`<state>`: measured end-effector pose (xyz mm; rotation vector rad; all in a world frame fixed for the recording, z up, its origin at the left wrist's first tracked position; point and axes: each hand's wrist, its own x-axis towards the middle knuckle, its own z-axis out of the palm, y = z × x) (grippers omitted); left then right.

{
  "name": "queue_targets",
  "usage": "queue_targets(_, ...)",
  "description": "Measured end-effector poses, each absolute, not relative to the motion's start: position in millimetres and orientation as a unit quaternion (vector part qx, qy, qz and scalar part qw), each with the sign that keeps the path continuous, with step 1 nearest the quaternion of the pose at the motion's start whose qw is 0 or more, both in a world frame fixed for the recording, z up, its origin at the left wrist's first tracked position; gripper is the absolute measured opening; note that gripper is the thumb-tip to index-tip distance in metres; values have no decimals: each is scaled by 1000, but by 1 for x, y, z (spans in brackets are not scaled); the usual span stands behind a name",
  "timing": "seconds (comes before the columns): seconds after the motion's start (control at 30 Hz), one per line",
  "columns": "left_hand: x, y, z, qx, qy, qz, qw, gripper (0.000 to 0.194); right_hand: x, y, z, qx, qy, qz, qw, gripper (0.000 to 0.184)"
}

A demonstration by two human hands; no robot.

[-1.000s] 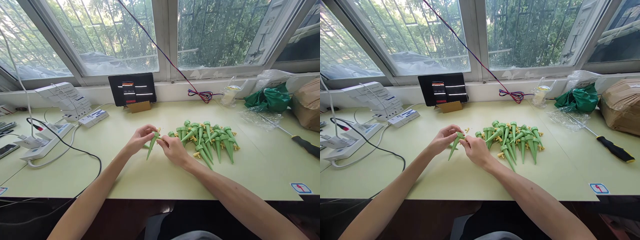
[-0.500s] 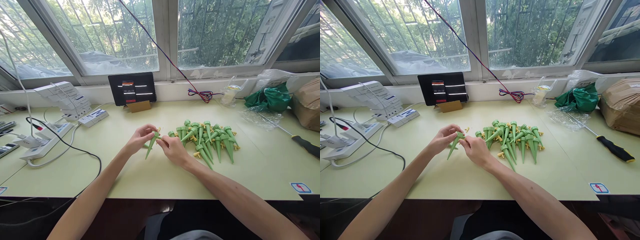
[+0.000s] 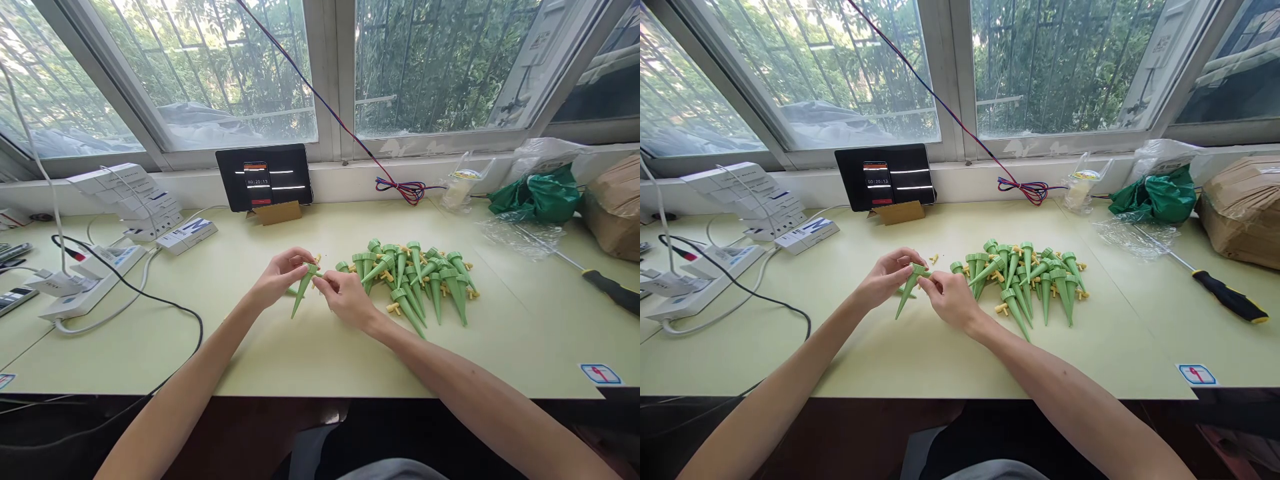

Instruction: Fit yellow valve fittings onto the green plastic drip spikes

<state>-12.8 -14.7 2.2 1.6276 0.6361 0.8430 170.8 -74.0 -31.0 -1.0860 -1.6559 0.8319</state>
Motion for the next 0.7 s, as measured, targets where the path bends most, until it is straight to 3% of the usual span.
queue_targets(0.3,-12,-15,2,689,274,362,565,22,170,-76,-26,-451,-654,376,477,44)
queue_targets(0.53,-11,-15,3,683,283,376,559,24,172,-75,-23,-435,-639,365,519,26)
queue_targets(0.7,-10,-15,2,685,285,374,557,23,172,-75,-25,-446,-644,355,509,26)
